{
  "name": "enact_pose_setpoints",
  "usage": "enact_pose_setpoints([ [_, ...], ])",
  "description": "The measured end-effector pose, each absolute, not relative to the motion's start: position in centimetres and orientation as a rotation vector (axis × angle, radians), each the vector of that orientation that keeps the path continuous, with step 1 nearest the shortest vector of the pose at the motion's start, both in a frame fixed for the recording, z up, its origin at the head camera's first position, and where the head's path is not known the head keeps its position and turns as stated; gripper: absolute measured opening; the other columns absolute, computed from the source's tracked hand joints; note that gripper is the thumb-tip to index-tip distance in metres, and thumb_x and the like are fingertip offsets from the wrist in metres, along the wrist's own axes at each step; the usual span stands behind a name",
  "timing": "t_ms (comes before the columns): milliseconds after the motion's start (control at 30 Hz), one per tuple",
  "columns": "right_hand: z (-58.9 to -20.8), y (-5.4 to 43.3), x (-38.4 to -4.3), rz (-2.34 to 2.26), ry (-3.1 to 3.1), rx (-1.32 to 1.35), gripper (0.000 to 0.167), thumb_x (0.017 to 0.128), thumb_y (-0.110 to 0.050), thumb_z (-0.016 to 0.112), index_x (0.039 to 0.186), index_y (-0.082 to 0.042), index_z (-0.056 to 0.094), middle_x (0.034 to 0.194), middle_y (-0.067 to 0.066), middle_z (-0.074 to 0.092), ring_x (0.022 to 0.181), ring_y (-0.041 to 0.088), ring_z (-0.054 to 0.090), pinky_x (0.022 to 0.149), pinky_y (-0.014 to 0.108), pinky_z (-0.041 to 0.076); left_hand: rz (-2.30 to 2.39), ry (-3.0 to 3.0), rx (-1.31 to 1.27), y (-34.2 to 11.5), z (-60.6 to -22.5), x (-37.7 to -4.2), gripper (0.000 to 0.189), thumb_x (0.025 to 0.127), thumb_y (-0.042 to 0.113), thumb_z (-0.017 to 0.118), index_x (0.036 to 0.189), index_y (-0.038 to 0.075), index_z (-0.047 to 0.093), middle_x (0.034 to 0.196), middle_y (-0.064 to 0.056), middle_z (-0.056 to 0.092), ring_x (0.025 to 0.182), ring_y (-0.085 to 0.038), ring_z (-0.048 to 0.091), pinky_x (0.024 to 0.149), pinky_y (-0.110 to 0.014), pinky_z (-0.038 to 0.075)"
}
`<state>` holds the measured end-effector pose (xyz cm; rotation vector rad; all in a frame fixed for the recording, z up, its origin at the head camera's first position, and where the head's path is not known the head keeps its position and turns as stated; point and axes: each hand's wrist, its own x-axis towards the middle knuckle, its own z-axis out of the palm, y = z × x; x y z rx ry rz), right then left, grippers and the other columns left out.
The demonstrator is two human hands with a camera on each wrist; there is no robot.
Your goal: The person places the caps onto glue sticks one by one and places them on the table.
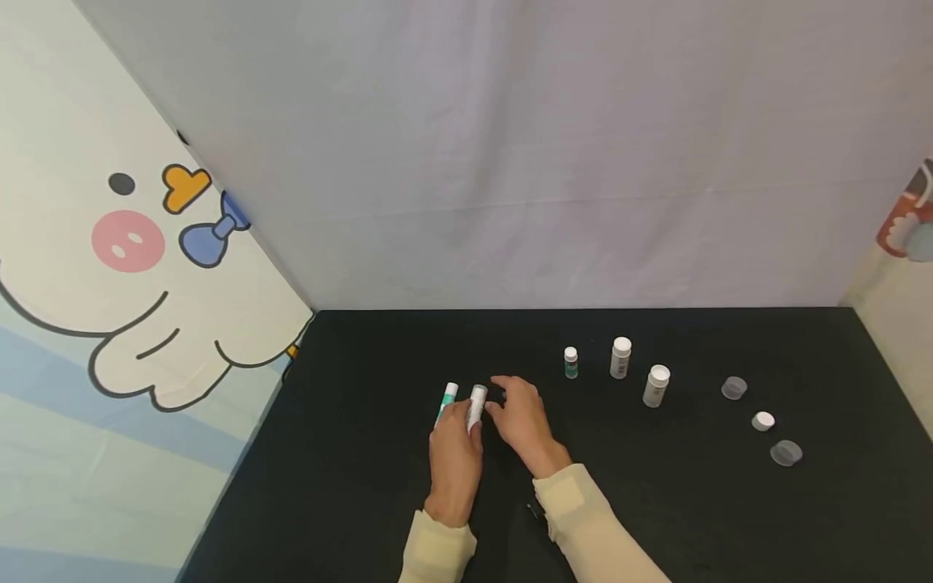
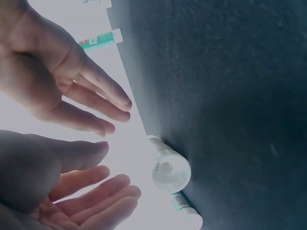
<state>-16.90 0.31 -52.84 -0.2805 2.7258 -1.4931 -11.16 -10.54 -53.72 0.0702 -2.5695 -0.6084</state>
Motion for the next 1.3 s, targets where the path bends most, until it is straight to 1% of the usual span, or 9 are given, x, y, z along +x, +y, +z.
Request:
enact_pose_setpoints([
  [267, -52.5, 2.0, -16.0, -1.519, 2.73, -0.244, 0.038, 0.091, 0.006, 0.075, 0.128, 0.009, 0.069, 0.127, 0.031, 0.069, 0.107, 0.044, 0.074, 0.085, 0.049, 0.062, -0.686, -2.567, 0.024, -9.8, -53.4, -11.2, 0.036, 0.084, -0.006, 0.085, 0.117, -0.006, 0.071, 0.111, -0.019, 0.074, 0.098, -0.033, 0.075, 0.081, -0.045, 0.061],
  [400, -52.6, 2.8, -15.5, -1.526, 2.739, -0.222, 0.036, 0.091, 0.006, 0.076, 0.127, 0.009, 0.07, 0.125, 0.032, 0.069, 0.106, 0.044, 0.074, 0.085, 0.049, 0.062, -0.724, -2.583, 0.031, -9.3, -53.4, -11.3, 0.035, 0.084, -0.004, 0.085, 0.117, -0.006, 0.072, 0.112, -0.02, 0.075, 0.099, -0.034, 0.075, 0.082, -0.046, 0.061],
  [667, -52.6, 4.6, -14.6, -1.508, 2.733, -0.155, 0.037, 0.092, 0.005, 0.075, 0.128, 0.008, 0.069, 0.129, 0.033, 0.067, 0.108, 0.046, 0.073, 0.087, 0.051, 0.061, -0.756, -2.579, 0.007, -8.6, -53.5, -11.4, 0.033, 0.086, -0.003, 0.084, 0.116, -0.007, 0.072, 0.113, -0.021, 0.075, 0.103, -0.035, 0.075, 0.087, -0.046, 0.06],
  [1033, -52.4, 6.9, -13.6, -1.505, 2.749, -0.113, 0.036, 0.093, 0.002, 0.076, 0.129, 0.008, 0.069, 0.128, 0.033, 0.068, 0.109, 0.046, 0.073, 0.087, 0.051, 0.061, -0.76, -2.583, -0.019, -7.7, -53.4, -11.7, 0.033, 0.087, 0.0, 0.084, 0.117, -0.006, 0.073, 0.112, -0.019, 0.076, 0.102, -0.034, 0.075, 0.088, -0.046, 0.06],
  [1300, -52.7, 8.5, -13.3, -1.498, 2.764, -0.075, 0.037, 0.094, 0.001, 0.075, 0.129, 0.008, 0.069, 0.13, 0.034, 0.067, 0.111, 0.046, 0.072, 0.089, 0.052, 0.06, -0.792, -2.573, -0.049, -7.1, -53.3, -11.8, 0.032, 0.087, -0.002, 0.084, 0.117, -0.007, 0.073, 0.112, -0.02, 0.076, 0.103, -0.033, 0.075, 0.089, -0.045, 0.06],
])
